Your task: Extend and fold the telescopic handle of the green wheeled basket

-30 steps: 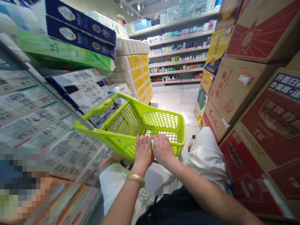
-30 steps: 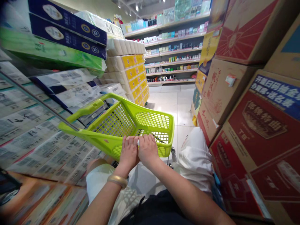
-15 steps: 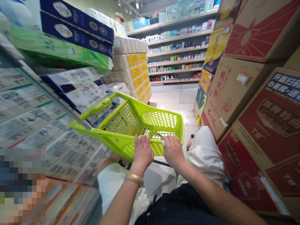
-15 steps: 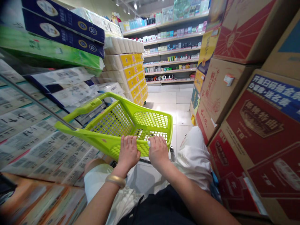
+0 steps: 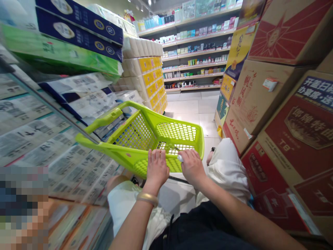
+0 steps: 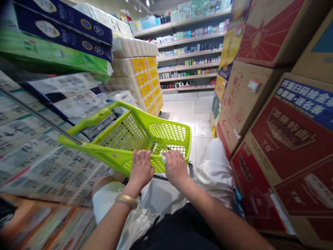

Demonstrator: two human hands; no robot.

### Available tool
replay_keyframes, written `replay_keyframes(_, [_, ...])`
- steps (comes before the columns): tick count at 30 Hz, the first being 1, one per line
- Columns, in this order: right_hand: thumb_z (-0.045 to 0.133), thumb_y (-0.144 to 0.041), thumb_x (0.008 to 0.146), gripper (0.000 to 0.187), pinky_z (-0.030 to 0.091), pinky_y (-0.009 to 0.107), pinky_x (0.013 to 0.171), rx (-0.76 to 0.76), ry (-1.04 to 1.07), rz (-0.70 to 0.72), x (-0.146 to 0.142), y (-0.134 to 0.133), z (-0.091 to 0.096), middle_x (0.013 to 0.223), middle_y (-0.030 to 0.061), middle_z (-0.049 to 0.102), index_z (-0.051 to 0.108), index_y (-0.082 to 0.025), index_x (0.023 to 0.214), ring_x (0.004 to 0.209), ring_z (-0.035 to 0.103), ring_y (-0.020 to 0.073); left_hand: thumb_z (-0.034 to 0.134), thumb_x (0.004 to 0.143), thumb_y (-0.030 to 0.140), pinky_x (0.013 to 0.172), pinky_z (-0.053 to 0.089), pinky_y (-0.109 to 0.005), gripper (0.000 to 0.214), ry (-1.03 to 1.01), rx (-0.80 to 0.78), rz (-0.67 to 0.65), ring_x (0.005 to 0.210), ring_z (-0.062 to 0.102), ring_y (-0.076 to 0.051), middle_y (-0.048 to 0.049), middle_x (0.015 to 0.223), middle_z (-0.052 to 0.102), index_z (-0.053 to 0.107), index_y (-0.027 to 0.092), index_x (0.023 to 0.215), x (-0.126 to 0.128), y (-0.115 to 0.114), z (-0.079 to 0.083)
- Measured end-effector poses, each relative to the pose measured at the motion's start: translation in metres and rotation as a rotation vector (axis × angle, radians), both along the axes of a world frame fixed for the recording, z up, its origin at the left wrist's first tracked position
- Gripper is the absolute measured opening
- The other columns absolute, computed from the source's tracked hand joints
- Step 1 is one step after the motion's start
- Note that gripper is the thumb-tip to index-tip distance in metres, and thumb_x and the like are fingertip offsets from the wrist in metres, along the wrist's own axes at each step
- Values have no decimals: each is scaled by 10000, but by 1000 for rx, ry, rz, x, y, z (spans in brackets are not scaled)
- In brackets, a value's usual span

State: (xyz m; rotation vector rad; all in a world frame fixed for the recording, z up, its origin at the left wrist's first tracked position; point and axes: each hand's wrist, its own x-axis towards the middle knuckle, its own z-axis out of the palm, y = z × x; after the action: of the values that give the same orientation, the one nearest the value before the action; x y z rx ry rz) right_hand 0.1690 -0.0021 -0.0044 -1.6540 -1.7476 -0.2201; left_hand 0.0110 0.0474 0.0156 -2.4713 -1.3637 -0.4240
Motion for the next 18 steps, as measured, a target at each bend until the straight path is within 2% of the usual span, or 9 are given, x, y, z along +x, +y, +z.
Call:
replay_keyframes(6, [448,-17,759,380,358,372,1027,6,22,-61,32,-21,-11,971,73,650,617,-183,1056,961,562,222,554,685,188,1202,180,-513,558,3,-18,11,1235,423,-302,-152,1177,540,495,93,1232,2,1,0])
replay_keyframes(18, [442,-15,746,393,359,385,1037,8,29,-65,36,-30,-13,986,80,641,611,-177,1061,980,552,226,547,670,162,1193,200,-531,580,-9,-26,-20,1249,419,-309,-160,1196,541,485,105,1244,3,4,-1])
